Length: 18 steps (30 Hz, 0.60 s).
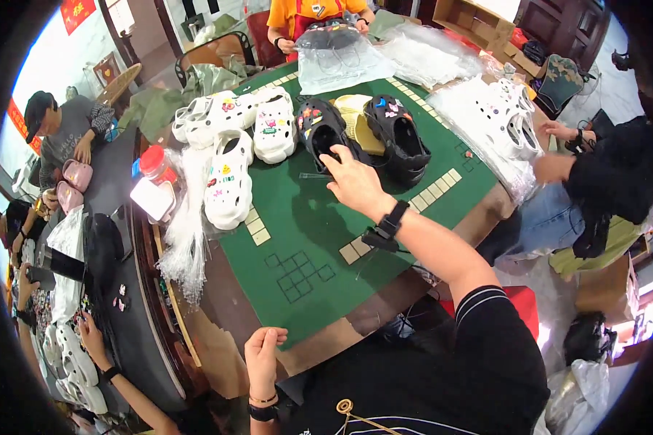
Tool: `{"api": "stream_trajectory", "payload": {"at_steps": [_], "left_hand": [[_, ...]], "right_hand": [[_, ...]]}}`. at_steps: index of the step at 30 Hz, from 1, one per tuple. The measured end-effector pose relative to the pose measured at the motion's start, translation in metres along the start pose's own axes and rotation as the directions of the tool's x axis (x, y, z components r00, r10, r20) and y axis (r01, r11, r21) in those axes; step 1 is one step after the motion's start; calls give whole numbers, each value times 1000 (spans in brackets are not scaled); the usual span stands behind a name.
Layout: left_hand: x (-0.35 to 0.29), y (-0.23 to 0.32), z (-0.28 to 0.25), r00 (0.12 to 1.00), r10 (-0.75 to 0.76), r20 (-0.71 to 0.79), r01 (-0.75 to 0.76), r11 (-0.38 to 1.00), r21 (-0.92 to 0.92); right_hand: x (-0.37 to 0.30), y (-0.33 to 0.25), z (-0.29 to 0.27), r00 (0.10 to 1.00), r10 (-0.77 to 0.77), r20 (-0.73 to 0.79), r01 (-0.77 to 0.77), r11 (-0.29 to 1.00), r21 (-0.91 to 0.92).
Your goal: The recorder and other workers are seen assembling and packaging decorative shoes and slippers, specifically by attaching pins and placing them in plastic bags.
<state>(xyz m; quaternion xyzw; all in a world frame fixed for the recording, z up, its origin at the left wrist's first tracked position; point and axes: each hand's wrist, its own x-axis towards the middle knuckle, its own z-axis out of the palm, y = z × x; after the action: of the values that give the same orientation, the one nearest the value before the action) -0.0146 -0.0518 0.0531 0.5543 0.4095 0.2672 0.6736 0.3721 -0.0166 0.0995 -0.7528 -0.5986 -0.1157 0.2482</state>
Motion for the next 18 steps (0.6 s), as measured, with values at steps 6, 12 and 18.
{"api": "stream_trajectory", "payload": {"at_steps": [6, 12, 18], "left_hand": [[-3, -5, -3, 999, -11, -36, 10, 1000, -10], [-2, -9, -8, 998, -30, -50, 30, 999, -16], [5, -12, -5, 998, -57, -41, 56, 998, -29]], "right_hand": [[14, 19, 1, 982, 64, 181, -27, 979, -202], [-26, 43, -26, 946, 323, 25, -323, 946, 11], [-62, 52, -58, 892, 449, -51, -452, 891, -52]]}}
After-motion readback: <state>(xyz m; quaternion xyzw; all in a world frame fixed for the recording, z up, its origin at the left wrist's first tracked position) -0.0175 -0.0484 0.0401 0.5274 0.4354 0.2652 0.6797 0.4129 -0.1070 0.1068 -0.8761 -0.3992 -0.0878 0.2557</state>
